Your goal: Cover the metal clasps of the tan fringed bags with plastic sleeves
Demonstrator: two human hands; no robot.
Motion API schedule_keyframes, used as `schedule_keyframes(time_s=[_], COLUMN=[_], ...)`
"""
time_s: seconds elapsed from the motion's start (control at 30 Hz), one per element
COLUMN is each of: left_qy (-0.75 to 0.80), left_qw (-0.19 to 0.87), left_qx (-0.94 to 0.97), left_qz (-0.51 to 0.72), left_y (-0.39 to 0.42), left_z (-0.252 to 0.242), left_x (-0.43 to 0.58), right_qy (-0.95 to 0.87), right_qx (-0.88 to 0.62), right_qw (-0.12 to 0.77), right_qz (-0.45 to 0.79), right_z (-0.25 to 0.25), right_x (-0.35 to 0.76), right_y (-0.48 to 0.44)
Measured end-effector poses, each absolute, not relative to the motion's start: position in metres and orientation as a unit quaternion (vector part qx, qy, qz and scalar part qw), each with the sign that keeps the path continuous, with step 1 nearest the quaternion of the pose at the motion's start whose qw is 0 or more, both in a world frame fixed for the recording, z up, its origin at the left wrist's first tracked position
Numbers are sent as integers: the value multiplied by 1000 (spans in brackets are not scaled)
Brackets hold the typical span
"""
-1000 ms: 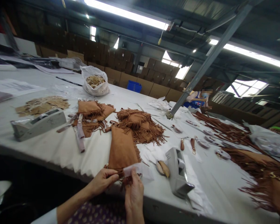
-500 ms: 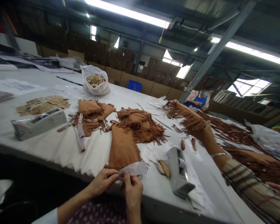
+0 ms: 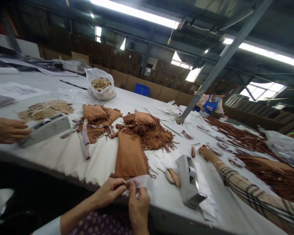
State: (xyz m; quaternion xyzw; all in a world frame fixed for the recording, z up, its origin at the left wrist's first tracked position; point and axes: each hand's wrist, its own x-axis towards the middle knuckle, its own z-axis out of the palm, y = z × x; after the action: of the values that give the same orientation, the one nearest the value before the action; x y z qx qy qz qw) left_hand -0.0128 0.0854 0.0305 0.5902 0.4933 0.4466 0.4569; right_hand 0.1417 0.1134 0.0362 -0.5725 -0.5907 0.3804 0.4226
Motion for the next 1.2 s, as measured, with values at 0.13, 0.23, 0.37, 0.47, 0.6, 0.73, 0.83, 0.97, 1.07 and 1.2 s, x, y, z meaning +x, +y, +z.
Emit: schedule_keyframes(time_s=[0.13,0.23,0.37,0.47,0.6,0.73,0.83,0.97,1.07,1.2], left_qy=[489,490,495,470,556,540,405,391,473,496], left_qw=[359,329,333,340,370,639,788,797,726,619], left_qx=[690,714,710,715,563,313,232,243,318,474], left_qz=[395,376,374,391,486,449,401,392,385,383], left_y=[73,66,68,69,54,21,0,-6,-1,7], left_z=[29,26,25,24,20,22,24,19,20,36], left_x=[-26,-34,-35,-36,-46,-60,-66,-70,-79,-95], right_qy=[-586,-645,-757,-801,-849,-854,-857,-869,-801,-543], right_qx=[-560,-519,-435,-400,-342,-286,-235,-238,-336,-508], right_qw=[473,485,451,433,401,434,459,421,412,389], right_qz=[344,282,183,105,28,-14,0,106,276,544], right_z=[40,37,28,23,25,19,5,-14,-19,-8], right_x=[147,144,132,127,126,112,95,89,98,102], right_y=[107,97,87,86,83,71,57,46,51,75])
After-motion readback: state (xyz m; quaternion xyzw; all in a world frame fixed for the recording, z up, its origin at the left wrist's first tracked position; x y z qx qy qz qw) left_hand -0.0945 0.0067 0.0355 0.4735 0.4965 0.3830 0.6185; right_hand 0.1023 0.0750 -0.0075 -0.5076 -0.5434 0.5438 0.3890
